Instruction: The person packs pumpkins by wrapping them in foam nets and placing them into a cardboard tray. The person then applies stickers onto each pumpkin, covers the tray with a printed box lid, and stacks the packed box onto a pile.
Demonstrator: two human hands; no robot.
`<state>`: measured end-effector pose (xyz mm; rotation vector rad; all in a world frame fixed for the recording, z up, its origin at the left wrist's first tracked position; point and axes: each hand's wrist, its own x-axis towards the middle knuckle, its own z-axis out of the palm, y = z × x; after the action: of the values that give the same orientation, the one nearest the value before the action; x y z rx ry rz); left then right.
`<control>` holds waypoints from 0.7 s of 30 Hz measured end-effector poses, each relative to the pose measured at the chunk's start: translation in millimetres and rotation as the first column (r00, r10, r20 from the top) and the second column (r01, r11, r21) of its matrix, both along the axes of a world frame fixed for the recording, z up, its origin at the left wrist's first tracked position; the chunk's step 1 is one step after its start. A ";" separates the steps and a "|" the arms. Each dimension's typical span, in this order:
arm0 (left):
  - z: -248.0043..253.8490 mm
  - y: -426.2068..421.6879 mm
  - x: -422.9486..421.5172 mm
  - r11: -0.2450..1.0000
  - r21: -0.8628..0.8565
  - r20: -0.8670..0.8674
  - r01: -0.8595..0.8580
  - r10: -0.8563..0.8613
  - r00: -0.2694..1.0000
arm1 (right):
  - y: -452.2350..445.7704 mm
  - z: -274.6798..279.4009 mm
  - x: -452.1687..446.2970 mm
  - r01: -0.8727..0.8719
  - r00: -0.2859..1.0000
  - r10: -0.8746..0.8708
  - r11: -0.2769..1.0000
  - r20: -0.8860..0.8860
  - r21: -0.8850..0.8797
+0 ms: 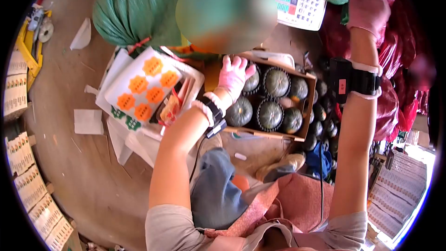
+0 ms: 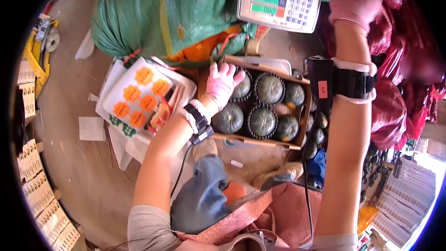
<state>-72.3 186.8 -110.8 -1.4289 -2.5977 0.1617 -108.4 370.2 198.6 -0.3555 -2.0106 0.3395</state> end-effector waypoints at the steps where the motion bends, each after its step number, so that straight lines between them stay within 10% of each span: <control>1: 3.3 1.3 0.9 0.999 -0.034 0.029 -0.010 0.011 1.000 | 12.1 -2.5 5.7 -0.074 0.989 0.114 0.931 -0.093 0.357; 3: 4.9 2.5 1.4 0.999 -0.022 -0.039 -0.024 0.023 0.999 | 1.1 9.9 17.0 0.076 0.988 0.007 0.851 -0.156 0.519; 5: 6.0 1.7 0.2 0.999 -0.033 0.033 -0.001 0.002 0.999 | -5.9 21.9 26.5 -0.134 0.929 0.316 0.771 -0.191 0.622; 10: 53.0 -18.8 12.0 0.999 0.006 0.237 0.046 -0.046 0.970 | -27.8 -34.7 124.1 -0.170 0.943 0.205 0.974 -0.263 0.149; 11: 70.1 -24.1 23.9 0.999 0.010 0.290 0.044 -0.045 0.956 | -29.9 -54.9 147.0 -0.171 0.967 0.155 0.983 -0.202 -0.065; 16: 78.3 -36.7 75.2 0.946 -0.325 0.490 0.008 0.161 0.857 | -45.4 -184.4 223.9 0.016 0.883 -0.026 1.000 0.468 0.025; 21: 76.5 -30.1 71.6 0.915 -0.403 0.486 -0.025 0.237 0.841 | -84.9 -242.8 255.4 -0.016 0.571 0.296 0.937 0.765 -0.350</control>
<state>-0.8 156.7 -34.4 -1.5925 -3.2709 0.3602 146.9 285.3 -44.2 -0.6070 -2.9347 0.7098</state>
